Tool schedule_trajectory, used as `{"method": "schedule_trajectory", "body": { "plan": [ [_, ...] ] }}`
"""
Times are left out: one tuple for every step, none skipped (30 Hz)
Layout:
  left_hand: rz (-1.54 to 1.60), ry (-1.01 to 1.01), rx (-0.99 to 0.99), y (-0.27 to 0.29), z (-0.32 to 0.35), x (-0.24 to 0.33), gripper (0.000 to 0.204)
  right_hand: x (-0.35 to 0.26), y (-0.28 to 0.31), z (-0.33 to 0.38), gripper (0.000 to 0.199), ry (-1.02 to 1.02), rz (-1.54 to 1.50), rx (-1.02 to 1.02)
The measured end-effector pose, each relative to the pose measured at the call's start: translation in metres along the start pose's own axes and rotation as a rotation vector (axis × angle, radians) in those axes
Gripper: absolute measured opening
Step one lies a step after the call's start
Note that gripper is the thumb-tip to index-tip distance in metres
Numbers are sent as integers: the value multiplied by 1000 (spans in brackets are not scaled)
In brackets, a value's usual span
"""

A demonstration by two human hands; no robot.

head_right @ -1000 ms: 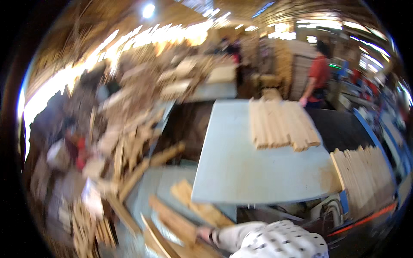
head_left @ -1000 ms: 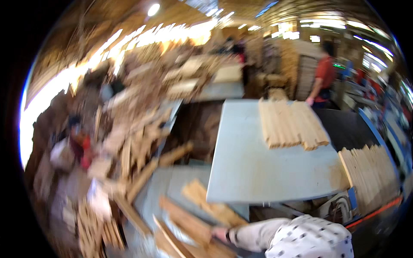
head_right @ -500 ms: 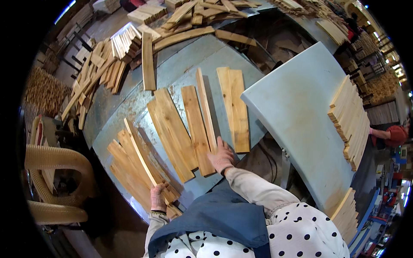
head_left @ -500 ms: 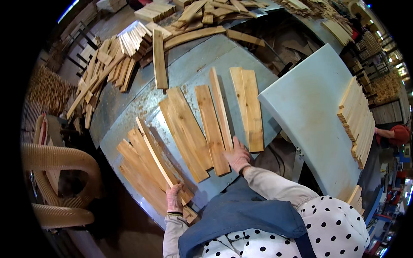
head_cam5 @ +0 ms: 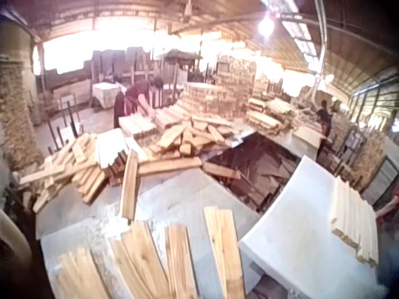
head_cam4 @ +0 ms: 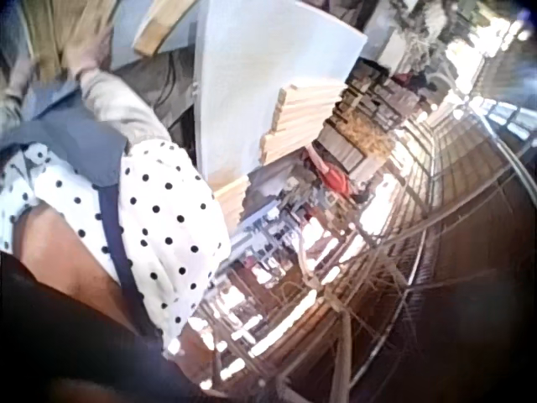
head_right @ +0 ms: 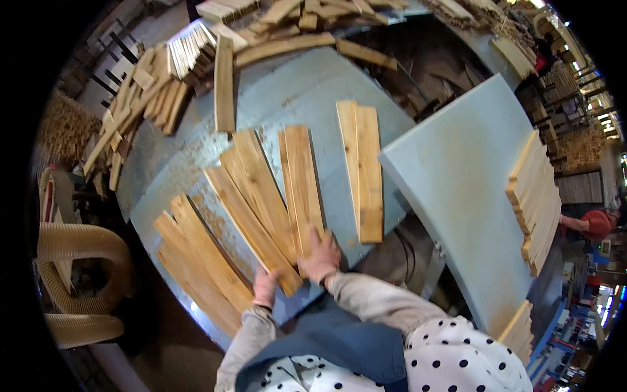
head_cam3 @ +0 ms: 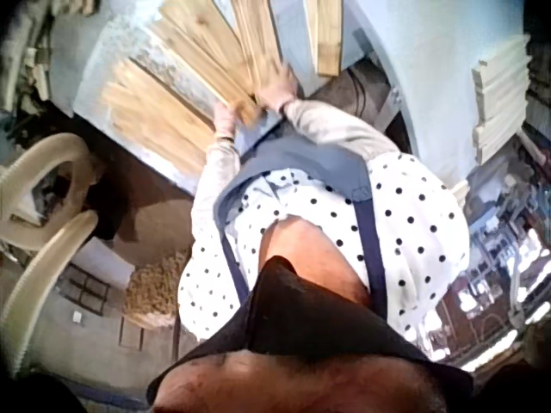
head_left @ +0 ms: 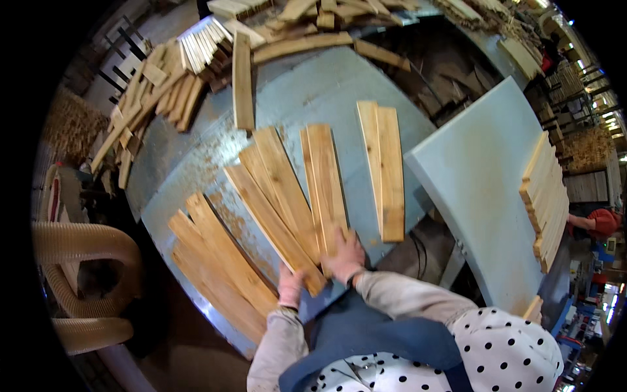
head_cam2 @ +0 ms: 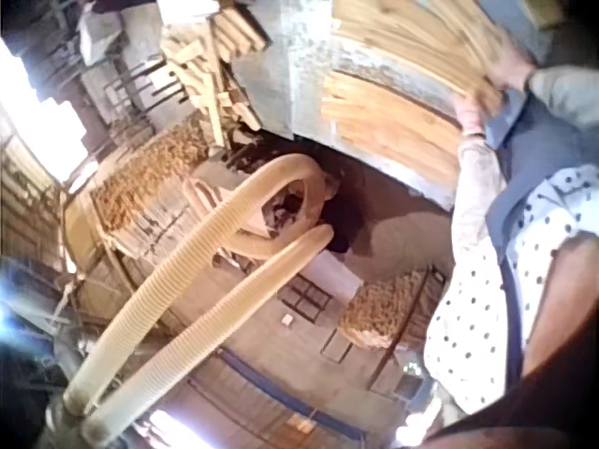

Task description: The person sorts and stacks wooden planks on a metal workbench in a workshop. They pick up individual planks from a large pile, align them, and place them into neat stacks.

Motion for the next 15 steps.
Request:
{"method": "schedule_trajectory", "body": {
  "plan": [
    [-81, 15, -1, 0, -3, -8, 66, -9, 2, 8, 113, 5, 9, -12],
    [-169, 21, -9, -2, -7, -7, 78, -7, -7, 3, 118, -34, 36, 18],
    [-358, -24, 15, 3, -10, -8, 82, -12, -8, 5, 121, -56, 41, 4],
    [-546, -70, 42, 5, -15, -8, 87, -13, -12, 6, 122, -68, -15, 25],
    [-502, -47, 131, 4, -17, -5, 86, -17, -10, 6, 122, -87, -21, 13],
    [-452, -21, 213, 1, -16, -2, 86, -21, -8, 4, 123, -152, -12, -39],
    [-399, 6, 298, -2, -16, 1, 85, -21, -11, 1, 123, -188, -39, -55],
    [-207, 85, 213, -9, -25, 1, 86, -19, -12, -4, 123, -223, -66, -73],
    [-21, 170, 133, -9, -30, -5, 87, -20, -10, -5, 123, -202, -112, -61],
    [165, 265, 48, -11, -32, -12, 88, -16, -10, -3, 123, -189, -152, -59],
    [160, 241, 30, -11, -36, -15, 89, -14, -10, -2, 123, -174, -193, -59],
    [165, 227, 4, -20, -36, -16, 90, -7, -6, -4, 123, -167, -235, -72],
    [169, 211, -20, -26, -36, -16, 90, -2, -3, -6, 123, -159, -279, -87],
    [108, 184, -17, -26, -36, -15, 91, -2, -2, -7, 124, -150, -322, -103],
    [64, 158, -45, -47, -34, 4, 91, 9, 6, -11, 120, -153, -338, -27]
  ]
}}
Point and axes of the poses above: each hand's wrist, its own z-axis away from the middle knuckle, its own y-axis out of the back of the hand, x = y × z, the point moved 3 cm from there along -z, towards the middle knuckle, and after that the axes turned 4 degrees about -y, right-handed, at the moved point
